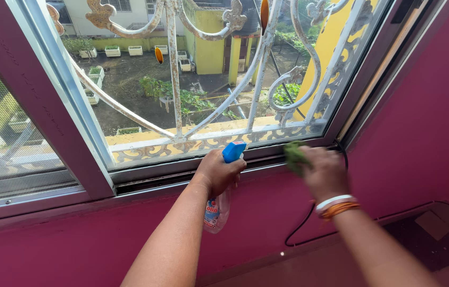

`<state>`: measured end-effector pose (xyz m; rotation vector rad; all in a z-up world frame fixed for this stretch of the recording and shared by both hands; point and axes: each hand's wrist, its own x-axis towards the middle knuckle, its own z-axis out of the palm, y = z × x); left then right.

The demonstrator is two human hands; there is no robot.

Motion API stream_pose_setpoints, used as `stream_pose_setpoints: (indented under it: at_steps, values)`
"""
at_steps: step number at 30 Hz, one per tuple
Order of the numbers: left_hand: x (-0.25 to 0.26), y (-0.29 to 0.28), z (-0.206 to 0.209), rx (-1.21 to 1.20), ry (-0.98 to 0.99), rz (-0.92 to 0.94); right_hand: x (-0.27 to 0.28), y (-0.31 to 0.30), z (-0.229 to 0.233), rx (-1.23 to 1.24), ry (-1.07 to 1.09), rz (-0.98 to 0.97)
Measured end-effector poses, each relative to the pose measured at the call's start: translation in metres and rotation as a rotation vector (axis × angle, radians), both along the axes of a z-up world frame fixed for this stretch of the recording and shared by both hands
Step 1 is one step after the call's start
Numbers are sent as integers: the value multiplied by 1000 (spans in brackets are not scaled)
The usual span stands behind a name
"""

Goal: The person cleans a glass window pane by spraying a liquid from a bottle and wiping the surface with a cloth.

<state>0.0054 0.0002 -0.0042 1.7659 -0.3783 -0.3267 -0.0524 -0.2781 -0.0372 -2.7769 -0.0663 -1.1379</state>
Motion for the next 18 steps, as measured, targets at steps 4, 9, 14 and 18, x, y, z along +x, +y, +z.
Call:
stream_pose_setpoints:
  at_steps: [4, 9, 14, 18]
  values:
    - [-4, 2, 6, 16, -33, 6, -1, -68, 8, -13, 77, -171]
    - [-1, -4, 5, -21, -44, 9, 11, -54, 5, 32, 153, -326]
    - [4, -2, -5, -59, -67, 3, 9, 17, 14, 36, 220, -87]
    - [4, -3, -6, -29, -82, 13, -5, 72, 31, 24, 257, -21]
